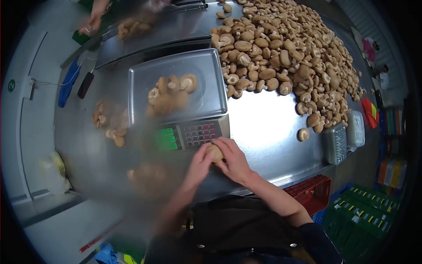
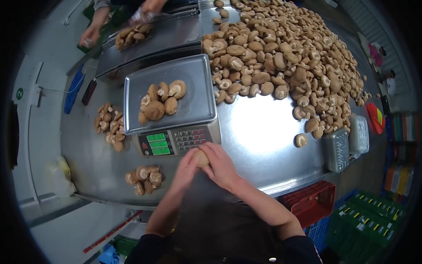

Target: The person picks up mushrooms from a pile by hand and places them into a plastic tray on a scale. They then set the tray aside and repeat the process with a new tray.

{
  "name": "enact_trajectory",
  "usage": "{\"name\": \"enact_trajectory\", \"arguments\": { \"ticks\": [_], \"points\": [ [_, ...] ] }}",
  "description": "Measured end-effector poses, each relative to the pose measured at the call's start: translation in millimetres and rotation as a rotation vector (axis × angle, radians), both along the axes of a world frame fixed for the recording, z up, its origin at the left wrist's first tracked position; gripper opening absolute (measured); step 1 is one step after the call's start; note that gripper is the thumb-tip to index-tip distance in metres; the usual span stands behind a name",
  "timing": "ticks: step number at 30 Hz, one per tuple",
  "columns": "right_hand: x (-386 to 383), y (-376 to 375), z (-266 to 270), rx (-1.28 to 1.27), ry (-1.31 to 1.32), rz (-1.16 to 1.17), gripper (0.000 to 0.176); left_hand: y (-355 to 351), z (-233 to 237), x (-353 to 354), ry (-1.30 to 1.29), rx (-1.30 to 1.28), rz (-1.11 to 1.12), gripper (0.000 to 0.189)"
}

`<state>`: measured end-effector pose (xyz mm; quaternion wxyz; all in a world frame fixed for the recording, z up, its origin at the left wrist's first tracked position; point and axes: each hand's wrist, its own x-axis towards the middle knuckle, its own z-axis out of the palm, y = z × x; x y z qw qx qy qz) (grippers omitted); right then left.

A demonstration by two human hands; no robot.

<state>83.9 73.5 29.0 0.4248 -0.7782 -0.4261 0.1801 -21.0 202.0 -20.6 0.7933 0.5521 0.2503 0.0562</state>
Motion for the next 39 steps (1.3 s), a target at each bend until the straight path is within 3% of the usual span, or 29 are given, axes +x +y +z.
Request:
{"name": "enact_trajectory", "arguments": {
  "ticks": [3,12,17,20,21,24,27,28,32,37,39],
  "points": [
    [-8,-28,-12,-0.024,0.088,-0.042,0.062,-27,8,8,0.096,-0.257,0.000,0.030],
    [12,-87,-12,0.019,0.097,-0.089,0.058,-64,15,50,0.139,-0.070,-0.206,0.034],
    [56,-121,-2,-0.002,0.071,-0.186,0.058,-103,13,106,0.091,0.177,-0.274,0.040],
    [102,-155,-4,-0.039,-0.100,-0.317,0.057,-130,1,145,-0.026,0.430,-0.230,0.047],
    [120,-168,-13,-0.032,-0.165,-0.410,0.056,-130,-17,160,-0.052,0.655,-0.221,0.051],
    [178,-208,-33,-0.169,-0.357,-0.576,0.056,-113,5,206,0.072,0.616,-0.134,0.056],
    [219,-226,-47,-0.389,-0.510,-0.475,0.051,-82,5,243,0.076,0.806,0.113,0.056],
    [225,-222,-39,-0.430,-0.512,-0.443,0.051,-76,8,249,0.064,0.827,0.215,0.055],
    [272,-165,-6,-0.058,-0.506,-0.371,0.037,-60,-6,260,0.095,0.906,0.415,0.057],
    [361,-14,32,0.217,-0.486,-0.024,0.037,-41,-21,269,0.166,1.095,0.366,0.068],
    [397,62,19,0.321,-0.527,0.064,0.038,-31,-17,278,0.159,1.091,0.367,0.071]
  ]
}}
